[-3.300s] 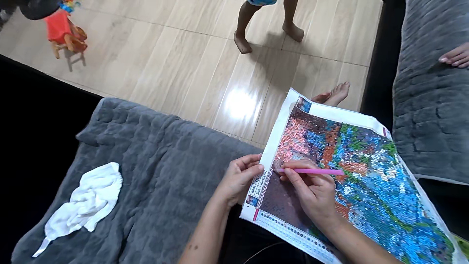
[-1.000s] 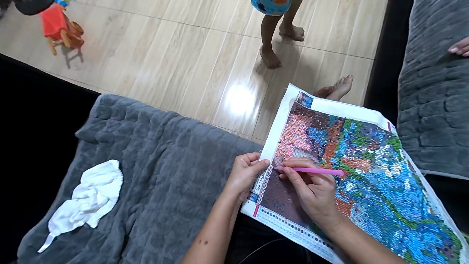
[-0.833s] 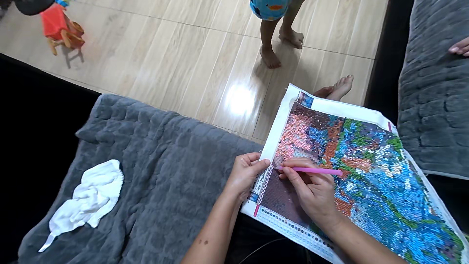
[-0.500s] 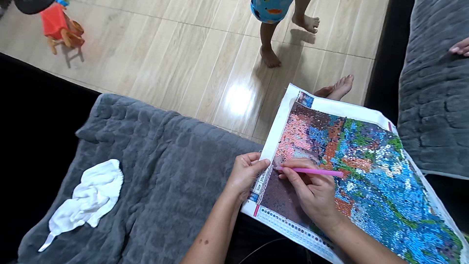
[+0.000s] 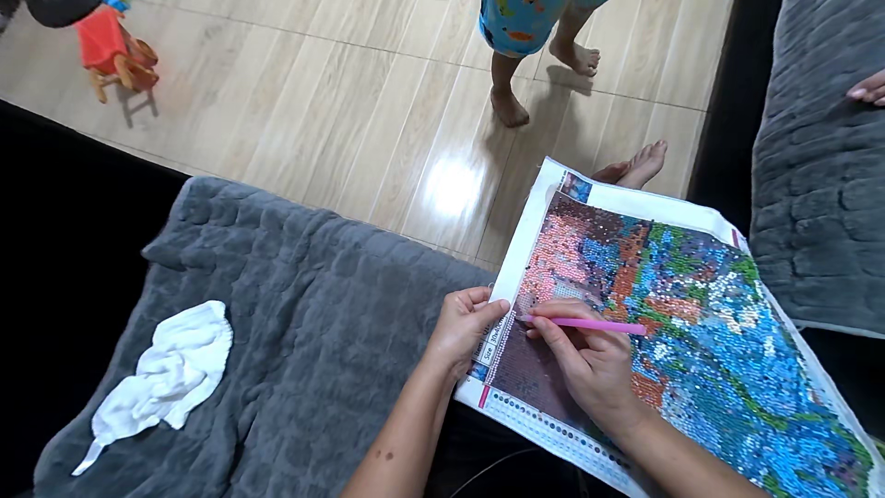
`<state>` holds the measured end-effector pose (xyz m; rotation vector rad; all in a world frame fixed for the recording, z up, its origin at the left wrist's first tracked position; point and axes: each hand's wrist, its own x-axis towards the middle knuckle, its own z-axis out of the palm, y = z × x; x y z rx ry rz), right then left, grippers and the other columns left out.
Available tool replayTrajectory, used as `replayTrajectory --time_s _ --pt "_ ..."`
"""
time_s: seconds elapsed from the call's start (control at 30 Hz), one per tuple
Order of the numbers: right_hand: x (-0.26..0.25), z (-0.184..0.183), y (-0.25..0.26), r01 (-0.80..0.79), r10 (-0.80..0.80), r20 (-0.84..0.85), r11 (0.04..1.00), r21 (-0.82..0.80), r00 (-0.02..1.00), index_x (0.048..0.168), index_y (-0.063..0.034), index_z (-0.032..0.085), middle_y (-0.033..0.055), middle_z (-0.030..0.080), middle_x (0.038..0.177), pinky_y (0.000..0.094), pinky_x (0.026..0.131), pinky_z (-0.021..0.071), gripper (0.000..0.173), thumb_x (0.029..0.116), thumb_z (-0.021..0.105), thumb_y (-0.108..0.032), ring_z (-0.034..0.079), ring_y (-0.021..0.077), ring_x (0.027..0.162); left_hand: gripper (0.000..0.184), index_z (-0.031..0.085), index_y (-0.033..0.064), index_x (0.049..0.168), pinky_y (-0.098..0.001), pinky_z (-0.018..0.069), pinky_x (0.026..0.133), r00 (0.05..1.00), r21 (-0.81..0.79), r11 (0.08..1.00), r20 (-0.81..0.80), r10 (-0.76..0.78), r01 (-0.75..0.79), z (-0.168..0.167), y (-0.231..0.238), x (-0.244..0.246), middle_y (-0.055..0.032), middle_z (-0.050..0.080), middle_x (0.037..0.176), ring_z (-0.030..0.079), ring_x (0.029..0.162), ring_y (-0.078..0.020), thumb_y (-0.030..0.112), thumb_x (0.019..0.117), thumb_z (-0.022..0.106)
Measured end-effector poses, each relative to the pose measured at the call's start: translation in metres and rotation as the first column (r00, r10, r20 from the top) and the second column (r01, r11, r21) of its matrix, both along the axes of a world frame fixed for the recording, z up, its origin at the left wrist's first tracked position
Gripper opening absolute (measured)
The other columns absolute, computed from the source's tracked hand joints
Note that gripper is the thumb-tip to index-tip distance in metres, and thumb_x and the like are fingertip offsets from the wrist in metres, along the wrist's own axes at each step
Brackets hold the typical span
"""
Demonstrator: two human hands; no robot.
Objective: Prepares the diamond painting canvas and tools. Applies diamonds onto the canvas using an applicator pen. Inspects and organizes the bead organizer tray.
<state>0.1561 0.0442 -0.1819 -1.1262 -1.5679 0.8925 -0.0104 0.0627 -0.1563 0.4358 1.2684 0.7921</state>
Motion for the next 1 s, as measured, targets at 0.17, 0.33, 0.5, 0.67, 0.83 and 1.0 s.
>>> replayTrajectory --time_s 0.17,0.33,0.5,0.67,0.83,1.0 --pt "-0.0002 -0.0021 0.0001 0.005 -0.006 0.035 1.000 0.008 0.999 0.101 -0.0026 0.070 0.0008 0.071 0.097 0.0150 0.076 0.0586 0.016 0.1003 0.062 -0.016 0.068 -0.0006 0.083 0.011 0.069 0.0008 0.098 -0.0222 0.0562 0.054 1.000 0.000 1.000 -0.003 -0.003 0.003 0.0002 -0.0002 -0.0004 -0.0066 0.071 0.074 0.066 0.057 -0.0081 0.002 0.1008 0.059" --pt "-0.0005 -0.0020 0.0002 0.003 -0.003 0.016 1.000 0.002 1.000 0.101 -0.0027 0.070 0.0007 0.070 0.098 0.0155 0.075 0.0593 0.015 0.0998 0.062 -0.015 0.068 -0.0001 0.082 0.011 0.069 0.0005 0.098 -0.0223 0.0563 0.054 1.000 -0.004 1.000 0.007 0.004 -0.004 0.0000 0.0002 -0.0002 -0.0069 0.071 0.074 0.066 0.057 -0.0084 0.002 0.1009 0.058" --pt "-0.0005 -0.0004 0.0015 0.017 -0.017 0.012 1.000 0.001 1.000 0.100 -0.0013 0.070 0.0010 0.071 0.097 0.0150 0.075 0.0587 0.014 0.0992 0.062 -0.013 0.068 -0.0006 0.081 0.012 0.069 0.0008 0.097 -0.0218 0.0560 0.054 1.000 0.004 1.000 -0.001 0.000 0.000 -0.0003 -0.0002 0.0004 -0.0067 0.071 0.073 0.066 0.057 -0.0076 0.002 0.1009 0.058" --pt "-0.0013 -0.0010 0.0016 0.014 -0.014 0.001 1.000 -0.002 1.000 0.100 -0.0007 0.070 0.0015 0.071 0.099 0.0153 0.075 0.0594 0.015 0.0991 0.062 -0.013 0.068 -0.0001 0.081 0.011 0.069 0.0001 0.097 -0.0219 0.0560 0.053 1.000 0.001 1.000 0.003 0.010 -0.010 0.0003 -0.0001 0.0004 -0.0071 0.071 0.073 0.066 0.057 -0.0080 0.002 0.1009 0.059" --pt "0.0000 0.0000 0.0020 0.013 -0.013 -0.020 1.000 -0.014 1.000 0.102 -0.0020 0.069 0.0002 0.070 0.100 0.0157 0.075 0.0599 0.013 0.0998 0.062 -0.013 0.069 -0.0004 0.082 0.011 0.069 0.0007 0.099 -0.0222 0.0565 0.054 1.000 0.002 1.000 0.004 0.002 -0.002 -0.0003 -0.0006 0.0002 -0.0065 0.071 0.074 0.066 0.058 -0.0079 0.002 0.1009 0.059" --pt "-0.0008 0.0005 0.0018 0.014 -0.014 0.000 1.000 -0.017 1.000 0.101 -0.0001 0.069 0.0014 0.071 0.099 0.0148 0.075 0.0591 0.014 0.0993 0.062 -0.012 0.068 -0.0010 0.081 0.011 0.069 0.0008 0.099 -0.0219 0.0563 0.054 1.000 -0.004 1.000 0.000 0.005 -0.005 0.0002 -0.0009 0.0004 -0.0066 0.071 0.074 0.066 0.058 -0.0078 0.002 0.1008 0.059"
